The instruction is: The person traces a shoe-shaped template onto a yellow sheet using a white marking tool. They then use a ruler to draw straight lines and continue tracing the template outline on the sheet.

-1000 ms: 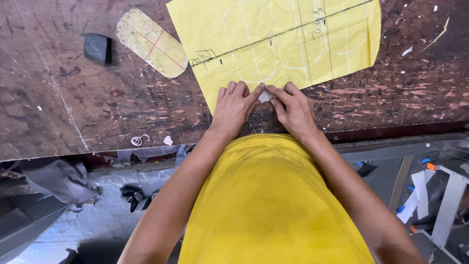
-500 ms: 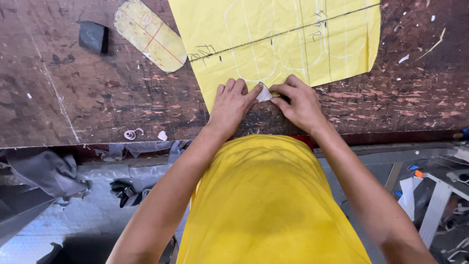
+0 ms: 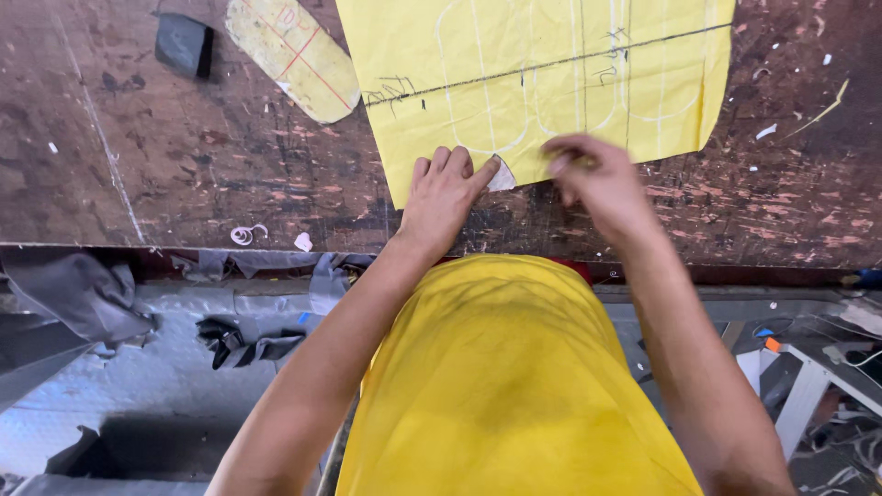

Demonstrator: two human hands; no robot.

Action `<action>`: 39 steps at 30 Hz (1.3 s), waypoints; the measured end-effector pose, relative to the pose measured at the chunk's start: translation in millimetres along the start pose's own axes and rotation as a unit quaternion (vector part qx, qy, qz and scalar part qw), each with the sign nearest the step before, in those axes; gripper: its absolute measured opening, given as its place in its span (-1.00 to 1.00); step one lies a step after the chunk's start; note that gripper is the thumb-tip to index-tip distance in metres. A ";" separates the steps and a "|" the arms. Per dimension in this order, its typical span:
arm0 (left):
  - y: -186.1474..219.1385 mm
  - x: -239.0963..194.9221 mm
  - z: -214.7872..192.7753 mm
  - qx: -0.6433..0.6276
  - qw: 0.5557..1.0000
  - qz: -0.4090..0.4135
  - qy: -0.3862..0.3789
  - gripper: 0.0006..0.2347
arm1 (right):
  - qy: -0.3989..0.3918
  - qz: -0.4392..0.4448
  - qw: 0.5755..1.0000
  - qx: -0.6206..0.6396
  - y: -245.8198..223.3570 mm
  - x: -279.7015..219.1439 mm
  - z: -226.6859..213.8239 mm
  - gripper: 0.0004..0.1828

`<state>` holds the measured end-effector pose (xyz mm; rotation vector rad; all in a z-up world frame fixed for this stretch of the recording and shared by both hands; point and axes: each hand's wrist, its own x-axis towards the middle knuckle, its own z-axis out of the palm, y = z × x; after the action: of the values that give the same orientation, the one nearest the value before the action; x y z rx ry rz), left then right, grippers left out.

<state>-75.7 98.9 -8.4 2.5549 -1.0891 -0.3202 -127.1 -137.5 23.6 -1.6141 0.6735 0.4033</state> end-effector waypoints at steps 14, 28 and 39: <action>2.0 -0.6 -2.2 0.008 1.000 -0.011 -0.014 -0.56 | -0.121 -0.024 0.992 0.033 -8.1 26.5 2.1 -0.78; 0.1 1.1 -6.4 0.004 1.000 0.000 -0.015 -0.56 | -0.039 -0.276 0.918 -0.281 -12.1 33.2 26.2 -0.83; 0.9 2.8 -8.0 0.023 0.999 0.002 -0.023 -0.56 | -0.047 -0.334 0.889 -0.311 -10.8 36.2 30.6 -0.91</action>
<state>-71.7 98.0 -0.9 2.5962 -1.1311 -0.3578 -88.9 -114.0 4.9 -2.2893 -0.1462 0.1814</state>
